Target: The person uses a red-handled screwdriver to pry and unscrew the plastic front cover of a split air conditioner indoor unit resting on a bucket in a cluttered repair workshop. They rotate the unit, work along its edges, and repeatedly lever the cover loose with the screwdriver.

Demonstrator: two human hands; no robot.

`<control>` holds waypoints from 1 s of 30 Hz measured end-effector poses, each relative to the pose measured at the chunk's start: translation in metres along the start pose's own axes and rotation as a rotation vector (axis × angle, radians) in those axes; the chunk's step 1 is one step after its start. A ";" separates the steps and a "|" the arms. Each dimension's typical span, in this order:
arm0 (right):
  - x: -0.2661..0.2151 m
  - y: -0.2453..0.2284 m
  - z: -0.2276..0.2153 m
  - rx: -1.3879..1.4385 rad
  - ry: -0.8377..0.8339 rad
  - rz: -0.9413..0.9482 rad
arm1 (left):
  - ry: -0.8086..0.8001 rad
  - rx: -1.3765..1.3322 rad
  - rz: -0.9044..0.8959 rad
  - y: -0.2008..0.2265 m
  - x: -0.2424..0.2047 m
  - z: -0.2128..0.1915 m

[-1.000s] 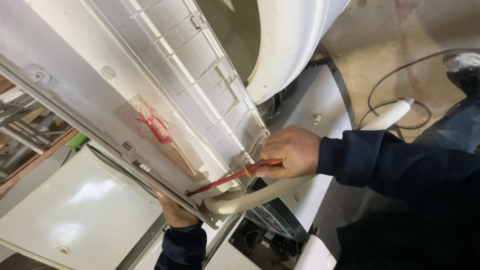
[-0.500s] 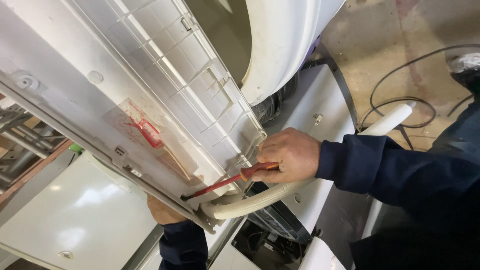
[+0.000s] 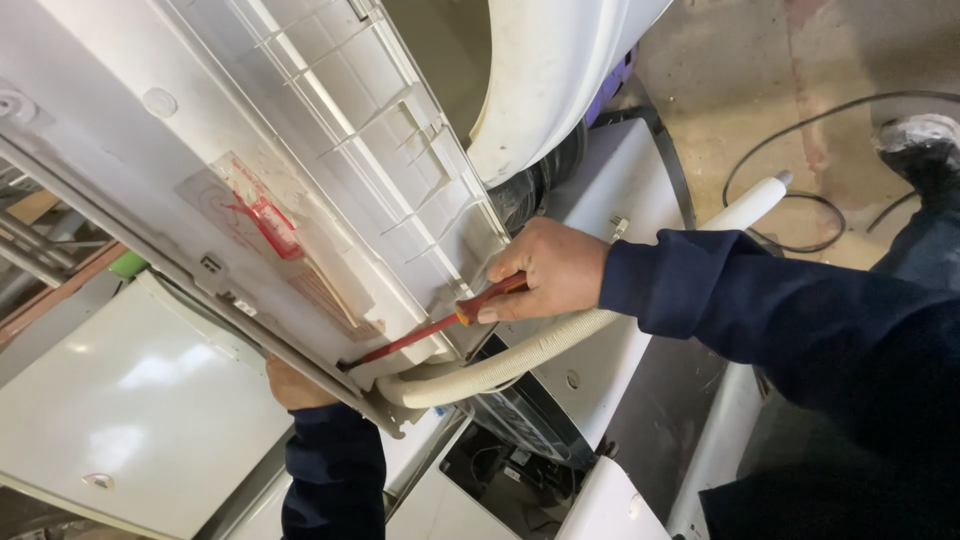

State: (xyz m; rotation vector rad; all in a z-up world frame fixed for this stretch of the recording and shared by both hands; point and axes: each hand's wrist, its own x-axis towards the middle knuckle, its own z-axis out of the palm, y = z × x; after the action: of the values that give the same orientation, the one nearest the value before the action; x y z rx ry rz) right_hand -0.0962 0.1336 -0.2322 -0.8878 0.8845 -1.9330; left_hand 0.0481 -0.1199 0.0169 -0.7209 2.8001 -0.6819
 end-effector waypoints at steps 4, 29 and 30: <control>-0.008 -0.010 0.002 -0.080 0.024 0.039 | -0.011 0.029 -0.030 -0.004 -0.013 0.001; -0.045 -0.182 0.011 -0.199 0.207 0.570 | 0.373 -1.421 -0.314 0.033 -0.008 0.058; -0.031 -0.180 0.018 -0.267 0.277 0.345 | 0.441 -1.348 -0.291 0.025 -0.001 0.082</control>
State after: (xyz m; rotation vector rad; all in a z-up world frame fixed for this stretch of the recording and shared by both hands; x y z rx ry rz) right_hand -0.1361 0.2327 -0.0830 -0.5728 1.3878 -1.6809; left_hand 0.0609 -0.1317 -0.0667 -1.2356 3.2769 1.3723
